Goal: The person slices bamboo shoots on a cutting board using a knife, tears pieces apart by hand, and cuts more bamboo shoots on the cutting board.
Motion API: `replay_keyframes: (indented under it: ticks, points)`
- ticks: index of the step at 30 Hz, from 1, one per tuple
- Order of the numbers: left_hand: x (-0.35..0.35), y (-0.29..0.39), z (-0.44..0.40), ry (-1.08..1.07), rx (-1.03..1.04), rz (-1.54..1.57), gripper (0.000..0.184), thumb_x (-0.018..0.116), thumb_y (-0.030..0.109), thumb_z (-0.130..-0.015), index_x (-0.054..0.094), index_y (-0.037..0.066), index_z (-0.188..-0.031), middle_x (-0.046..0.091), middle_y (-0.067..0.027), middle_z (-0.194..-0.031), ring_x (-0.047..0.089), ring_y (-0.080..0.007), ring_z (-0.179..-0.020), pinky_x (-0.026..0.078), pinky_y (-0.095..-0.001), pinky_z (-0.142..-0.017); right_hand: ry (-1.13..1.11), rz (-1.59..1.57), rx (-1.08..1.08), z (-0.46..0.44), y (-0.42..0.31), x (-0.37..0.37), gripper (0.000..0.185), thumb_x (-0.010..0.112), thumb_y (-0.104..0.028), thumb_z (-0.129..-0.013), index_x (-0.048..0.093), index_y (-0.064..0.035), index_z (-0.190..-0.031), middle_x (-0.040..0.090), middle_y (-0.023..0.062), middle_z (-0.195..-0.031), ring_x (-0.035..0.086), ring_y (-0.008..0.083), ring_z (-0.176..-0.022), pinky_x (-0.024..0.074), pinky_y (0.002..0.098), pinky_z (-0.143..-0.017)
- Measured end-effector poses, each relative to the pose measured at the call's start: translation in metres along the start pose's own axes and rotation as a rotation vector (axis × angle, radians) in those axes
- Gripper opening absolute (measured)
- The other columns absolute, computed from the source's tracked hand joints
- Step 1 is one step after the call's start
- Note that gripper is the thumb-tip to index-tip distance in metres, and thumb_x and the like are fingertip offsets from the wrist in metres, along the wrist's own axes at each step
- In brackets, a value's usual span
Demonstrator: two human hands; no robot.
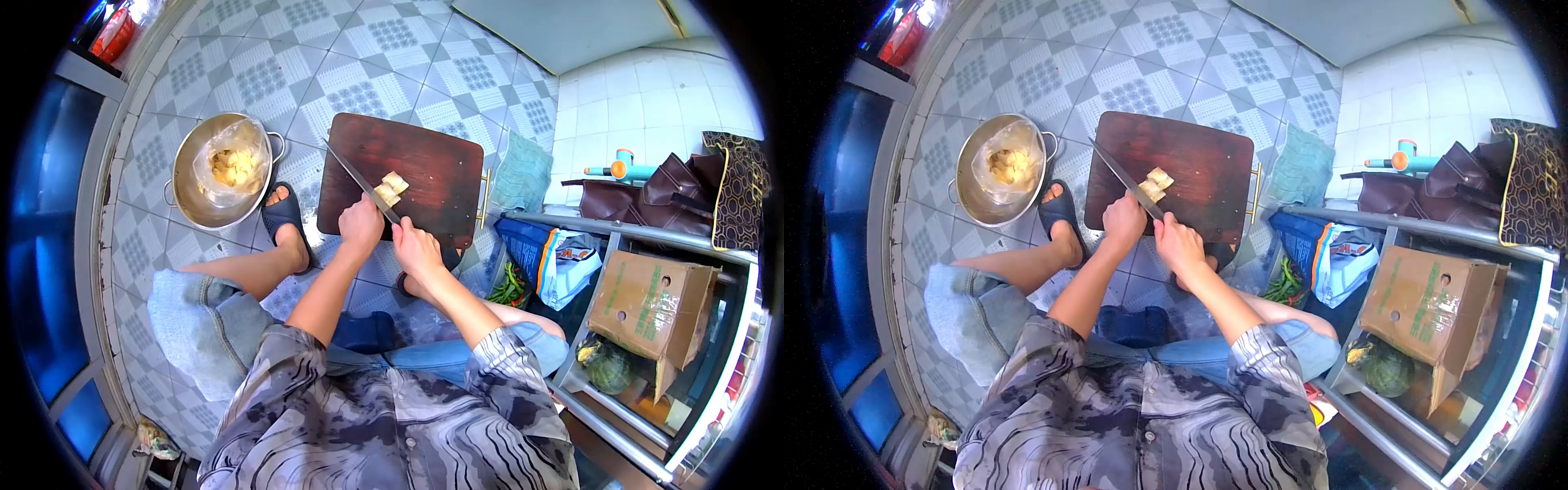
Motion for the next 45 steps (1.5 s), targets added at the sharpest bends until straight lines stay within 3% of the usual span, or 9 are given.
replay_keyframes:
  ticks: [7,14,23,25,30,36,39,45]
  points:
    - [0.002,-0.001,0.0,0.015,0.063,-0.034,0.021,0.05,0.022,-0.083,0.052,0.001,-0.086,0.064,-0.0207,-0.07,0.064,-0.0379,-0.067,0.052,-0.0469,-0.063,0.026,-0.04,-0.07,-0.024,-0.013,0.001,0.028,0.04,-0.031,-0.092,0.047,-0.0039,-0.088,0.061,0.024,-0.068,0.061,0.0415,-0.063,0.0493,0.0514,-0.058]
    - [0.002,-0.001,0.004,0.011,0.043,0.011,0.024,0.049,0.023,-0.085,0.052,0.0,-0.089,0.063,-0.0223,-0.072,0.062,-0.0411,-0.069,0.05,-0.0499,-0.064,0.025,0.132,-0.002,0.022,0.041,0.015,0.029,0.045,-0.033,-0.09,0.046,-0.0039,-0.087,0.062,0.0214,-0.066,0.063,0.037,-0.06,0.0512,0.0477,-0.052]
    - [0.003,-0.002,0.005,-0.024,0.07,0.019,0.022,0.048,0.022,-0.084,0.053,0.001,-0.088,0.064,-0.0219,-0.073,0.063,-0.0402,-0.068,0.051,-0.0495,-0.066,0.108,0.048,-0.114,-0.028,-0.017,0.001,0.029,0.046,-0.032,-0.09,0.048,-0.004,-0.087,0.063,0.0208,-0.069,0.063,0.0374,-0.062,0.0514,0.0482,-0.055]
    - [0.006,-0.005,0.006,-0.018,0.013,0.044,0.023,0.048,0.022,-0.084,0.052,0.0,-0.088,0.063,-0.0241,-0.074,0.062,-0.0431,-0.073,0.048,-0.052,-0.068,0.035,0.058,-0.024,-0.01,0.004,0.009,0.027,0.042,-0.031,-0.091,0.047,-0.0047,-0.091,0.063,0.0215,-0.069,0.062,0.0405,-0.064,0.0499,0.0501,-0.058]
    - [0.006,-0.003,0.01,-0.015,0.026,0.059,0.022,0.048,0.022,-0.083,0.052,0.0,-0.086,0.063,-0.0245,-0.074,0.061,-0.043,-0.071,0.049,-0.0518,-0.067,0.017,0.181,0.031,0.039,0.055,0.02,0.031,0.045,-0.033,-0.09,0.045,-0.002,-0.087,0.062,0.0199,-0.069,0.063,0.0367,-0.062,0.0517,0.0462,-0.054]
    - [0.006,-0.002,0.012,-0.04,0.041,0.038,0.021,0.048,0.021,-0.083,0.052,0.0,-0.086,0.062,-0.0252,-0.074,0.061,-0.0432,-0.071,0.049,-0.0523,-0.068,0.141,0.104,-0.088,-0.015,-0.002,0.015,0.033,0.045,-0.035,-0.09,0.047,-0.0017,-0.087,0.062,0.0196,-0.068,0.064,0.0334,-0.062,0.0519,0.0441,-0.053]
    - [0.0,-0.006,0.008,-0.021,0.027,0.06,0.022,0.048,0.02,-0.083,0.053,0.0,-0.085,0.062,-0.026,-0.074,0.061,-0.044,-0.072,0.048,-0.0529,-0.068,0.088,0.184,-0.095,-0.028,-0.005,0.015,0.032,0.046,-0.034,-0.09,0.047,-0.0024,-0.086,0.063,0.0187,-0.069,0.064,0.0337,-0.063,0.0522,0.0437,-0.055]
    - [-0.002,-0.008,0.008,0.035,0.047,0.037,0.02,0.048,0.021,-0.083,0.052,0.001,-0.081,0.063,-0.0227,-0.071,0.063,-0.04,-0.068,0.051,-0.0489,-0.064,0.059,0.193,-0.011,0.041,0.059,0.014,0.029,0.044,-0.033,-0.09,0.044,-0.0046,-0.089,0.062,0.0204,-0.071,0.063,0.0378,-0.062,0.0513,0.0469,-0.056]
Point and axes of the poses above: each hand's wrist, its own z-axis away from the middle knuckle, its own x-axis out of the palm, y = z × x, the point moved 6 cm from there along -z, towards the middle knuckle
